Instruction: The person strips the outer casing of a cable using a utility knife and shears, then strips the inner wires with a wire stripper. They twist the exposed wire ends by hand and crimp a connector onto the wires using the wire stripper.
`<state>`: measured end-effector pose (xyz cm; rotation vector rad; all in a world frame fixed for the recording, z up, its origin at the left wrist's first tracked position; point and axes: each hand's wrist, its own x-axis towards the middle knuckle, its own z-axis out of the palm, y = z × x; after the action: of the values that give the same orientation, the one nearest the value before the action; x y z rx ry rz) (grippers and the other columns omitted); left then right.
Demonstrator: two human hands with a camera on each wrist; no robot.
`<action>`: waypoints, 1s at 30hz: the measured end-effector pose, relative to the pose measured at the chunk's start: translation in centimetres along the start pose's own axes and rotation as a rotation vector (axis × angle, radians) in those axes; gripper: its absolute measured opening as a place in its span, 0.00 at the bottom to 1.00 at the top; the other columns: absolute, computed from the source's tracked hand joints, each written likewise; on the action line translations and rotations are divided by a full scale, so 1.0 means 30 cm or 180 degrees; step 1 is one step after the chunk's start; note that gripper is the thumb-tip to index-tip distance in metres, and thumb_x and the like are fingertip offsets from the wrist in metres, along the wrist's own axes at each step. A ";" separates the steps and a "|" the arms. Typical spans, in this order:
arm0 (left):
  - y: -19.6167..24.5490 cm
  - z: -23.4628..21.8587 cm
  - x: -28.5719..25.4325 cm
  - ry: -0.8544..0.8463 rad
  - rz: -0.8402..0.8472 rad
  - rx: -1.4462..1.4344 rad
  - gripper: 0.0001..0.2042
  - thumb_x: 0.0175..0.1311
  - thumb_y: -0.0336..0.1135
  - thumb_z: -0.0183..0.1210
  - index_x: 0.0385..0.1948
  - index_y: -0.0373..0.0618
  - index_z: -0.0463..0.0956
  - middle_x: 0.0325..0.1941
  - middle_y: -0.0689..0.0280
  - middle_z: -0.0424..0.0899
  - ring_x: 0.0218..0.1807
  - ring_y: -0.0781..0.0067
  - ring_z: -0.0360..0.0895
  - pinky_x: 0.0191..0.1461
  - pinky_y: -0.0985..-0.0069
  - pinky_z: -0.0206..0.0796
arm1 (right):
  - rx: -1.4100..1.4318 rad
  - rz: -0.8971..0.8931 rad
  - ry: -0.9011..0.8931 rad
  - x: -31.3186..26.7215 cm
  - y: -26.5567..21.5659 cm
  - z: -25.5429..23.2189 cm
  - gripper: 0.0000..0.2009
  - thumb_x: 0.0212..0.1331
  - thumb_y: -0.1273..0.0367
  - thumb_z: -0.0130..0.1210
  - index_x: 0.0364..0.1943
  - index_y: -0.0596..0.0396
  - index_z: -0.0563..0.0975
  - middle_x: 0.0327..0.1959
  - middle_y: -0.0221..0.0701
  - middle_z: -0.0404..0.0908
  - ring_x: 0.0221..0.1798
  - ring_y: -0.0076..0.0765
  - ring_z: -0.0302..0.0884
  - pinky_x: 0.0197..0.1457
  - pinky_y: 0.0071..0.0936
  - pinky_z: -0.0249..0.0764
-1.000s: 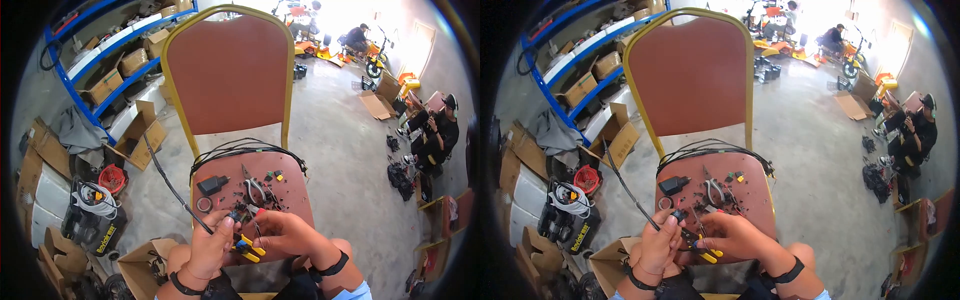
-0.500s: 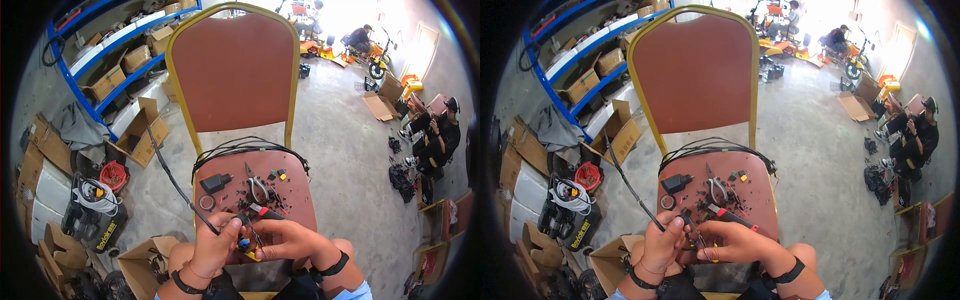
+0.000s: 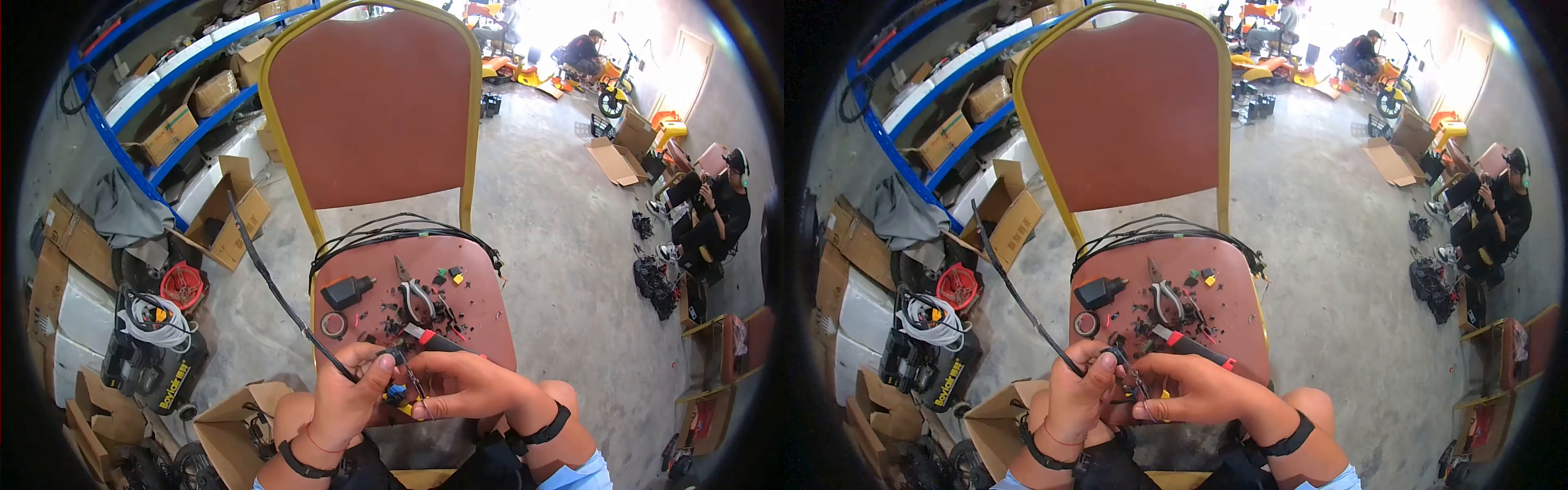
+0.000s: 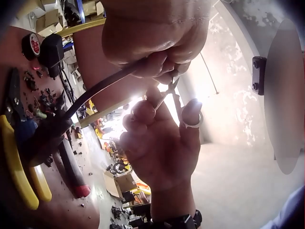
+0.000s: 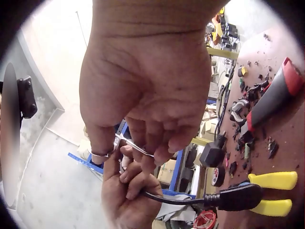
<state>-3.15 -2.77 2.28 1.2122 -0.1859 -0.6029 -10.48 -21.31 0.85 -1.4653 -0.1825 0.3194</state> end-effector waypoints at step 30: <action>0.007 -0.009 0.006 -0.0048 -0.0013 0.0028 0.07 0.67 0.32 0.59 0.37 0.39 0.75 0.27 0.67 0.80 0.20 0.88 0.67 0.21 0.88 0.57 | 0.0424 -0.0014 -0.0003 0.008 0.010 0.021 0.23 0.61 0.61 0.63 0.53 0.61 0.70 0.39 0.30 0.78 0.42 0.22 0.74 0.43 0.23 0.73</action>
<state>-2.80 -2.59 2.36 1.2171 -0.1990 -0.6153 -10.49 -20.63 0.60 -1.3327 -0.1624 0.3227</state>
